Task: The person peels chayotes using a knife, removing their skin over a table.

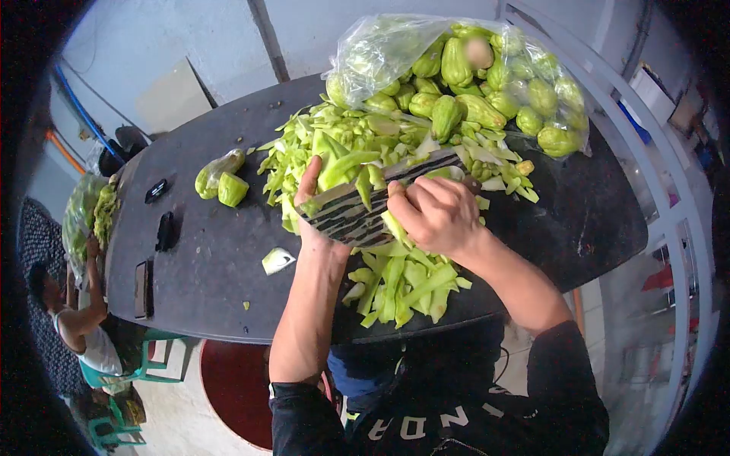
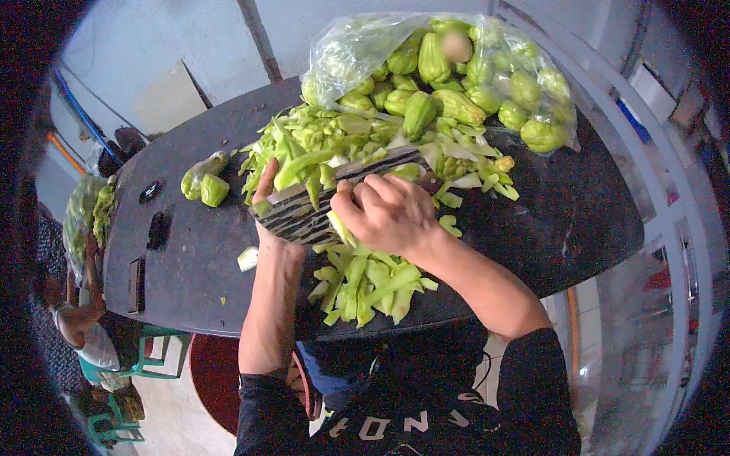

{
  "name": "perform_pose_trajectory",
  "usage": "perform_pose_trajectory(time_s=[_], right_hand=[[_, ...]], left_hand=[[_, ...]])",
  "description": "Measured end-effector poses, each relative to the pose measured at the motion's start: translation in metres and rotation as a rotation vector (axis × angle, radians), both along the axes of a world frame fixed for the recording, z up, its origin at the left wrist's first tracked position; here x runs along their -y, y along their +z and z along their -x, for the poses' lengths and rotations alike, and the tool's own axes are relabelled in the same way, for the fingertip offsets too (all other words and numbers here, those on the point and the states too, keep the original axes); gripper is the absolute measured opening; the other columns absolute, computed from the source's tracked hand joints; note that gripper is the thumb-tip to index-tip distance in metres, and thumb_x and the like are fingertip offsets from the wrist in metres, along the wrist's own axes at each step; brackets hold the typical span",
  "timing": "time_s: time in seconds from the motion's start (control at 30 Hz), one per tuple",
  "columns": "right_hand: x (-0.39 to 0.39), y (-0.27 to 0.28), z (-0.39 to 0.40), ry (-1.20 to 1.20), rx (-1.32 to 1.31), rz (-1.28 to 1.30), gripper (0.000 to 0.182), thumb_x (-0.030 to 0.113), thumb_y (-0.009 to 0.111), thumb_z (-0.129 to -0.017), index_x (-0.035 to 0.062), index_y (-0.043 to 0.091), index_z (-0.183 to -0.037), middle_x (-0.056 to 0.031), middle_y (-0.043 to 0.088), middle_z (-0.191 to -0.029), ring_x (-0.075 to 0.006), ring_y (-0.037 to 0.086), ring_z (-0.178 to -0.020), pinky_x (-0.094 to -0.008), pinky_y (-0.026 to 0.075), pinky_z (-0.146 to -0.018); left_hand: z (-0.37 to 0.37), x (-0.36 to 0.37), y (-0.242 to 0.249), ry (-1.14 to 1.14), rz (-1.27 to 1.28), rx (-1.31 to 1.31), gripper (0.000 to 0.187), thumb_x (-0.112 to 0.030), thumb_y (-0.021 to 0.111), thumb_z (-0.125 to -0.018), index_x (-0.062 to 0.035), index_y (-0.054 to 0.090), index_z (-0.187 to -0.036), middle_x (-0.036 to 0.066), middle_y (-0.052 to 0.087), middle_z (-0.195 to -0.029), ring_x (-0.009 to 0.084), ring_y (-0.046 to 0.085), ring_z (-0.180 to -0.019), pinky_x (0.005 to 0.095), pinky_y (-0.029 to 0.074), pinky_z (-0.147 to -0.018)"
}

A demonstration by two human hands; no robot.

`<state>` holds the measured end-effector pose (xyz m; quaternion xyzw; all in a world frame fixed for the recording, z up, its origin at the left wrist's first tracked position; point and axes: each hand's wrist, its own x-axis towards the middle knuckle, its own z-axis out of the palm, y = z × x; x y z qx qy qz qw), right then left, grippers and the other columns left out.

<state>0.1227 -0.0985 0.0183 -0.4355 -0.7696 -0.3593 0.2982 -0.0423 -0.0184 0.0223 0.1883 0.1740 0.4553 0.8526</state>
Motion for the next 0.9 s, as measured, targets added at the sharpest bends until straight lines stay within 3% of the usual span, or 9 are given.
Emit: perform_pose_trajectory(time_s=[0.07,0.17,0.5,0.6,0.67,0.7,0.9], right_hand=[[-0.002,0.000,-0.004,-0.043,-0.014,-0.006,0.010,0.009,0.062,-0.076,0.0040,0.060,-0.085,0.0000,0.050,-0.060,-0.0152,0.056,-0.056,-0.0279,0.048,-0.049],[-0.004,-0.001,-0.010,-0.047,-0.044,-0.002,0.007,0.009,0.062,-0.079,0.0041,0.060,-0.085,-0.0021,0.053,-0.061,-0.0166,0.059,-0.057,-0.0290,0.049,-0.049],[-0.005,0.004,-0.018,-0.107,-0.114,0.050,0.009,0.009,0.061,-0.080,0.0047,0.057,-0.086,-0.0054,0.057,-0.064,-0.0208,0.063,-0.060,-0.0342,0.052,-0.050],[-0.009,0.006,-0.023,-0.102,-0.150,0.026,0.011,0.009,0.062,-0.078,0.0048,0.056,-0.087,-0.0059,0.058,-0.064,-0.0222,0.064,-0.060,-0.0361,0.052,-0.050],[-0.013,0.004,-0.031,-0.165,-0.159,0.044,0.012,0.008,0.062,-0.078,0.0055,0.056,-0.087,-0.0056,0.059,-0.063,-0.0224,0.064,-0.059,-0.0368,0.051,-0.049],[-0.014,0.008,-0.035,-0.138,-0.199,0.045,0.011,0.007,0.061,-0.077,0.0073,0.055,-0.086,-0.0076,0.059,-0.061,-0.0261,0.064,-0.057,-0.0400,0.050,-0.048],[-0.028,0.003,-0.056,-0.206,-0.301,0.156,0.020,0.004,0.065,-0.070,0.0078,0.052,-0.084,-0.0126,0.061,-0.067,-0.0350,0.062,-0.062,-0.0451,0.048,-0.053]], left_hand=[[-0.001,0.003,0.004,0.058,-0.006,-0.093,0.047,-0.044,0.053,-0.093,-0.0046,0.059,-0.119,0.015,0.067,-0.109,0.0290,0.065,-0.097,0.0435,0.051,-0.090],[0.002,0.001,0.004,-0.012,0.013,0.015,0.046,-0.040,0.050,-0.096,-0.0027,0.058,-0.122,0.015,0.064,-0.118,0.0314,0.060,-0.106,0.0455,0.045,-0.098],[-0.005,0.006,0.007,0.083,-0.129,0.024,0.043,-0.035,0.048,-0.096,-0.0046,0.053,-0.127,0.011,0.060,-0.124,0.0276,0.057,-0.115,0.0451,0.041,-0.105],[-0.006,0.013,0.007,0.072,-0.063,-0.076,0.040,-0.032,0.048,-0.096,-0.0086,0.052,-0.128,0.009,0.061,-0.121,0.0251,0.058,-0.110,0.0453,0.048,-0.094],[-0.008,0.012,0.002,-0.065,-0.193,-0.073,0.038,-0.031,0.049,-0.095,-0.0132,0.050,-0.129,0.008,0.061,-0.115,0.0222,0.059,-0.102,0.0420,0.051,-0.076],[-0.013,0.017,0.006,-0.041,-0.154,-0.111,0.038,-0.034,0.047,-0.096,-0.0080,0.052,-0.124,0.011,0.062,-0.112,0.0269,0.061,-0.092,0.0393,0.048,-0.067],[-0.015,0.016,0.004,-0.084,-0.173,-0.120,0.040,-0.034,0.046,-0.098,-0.0052,0.049,-0.125,0.014,0.061,-0.105,0.0312,0.061,-0.087,0.0380,0.049,-0.062]])
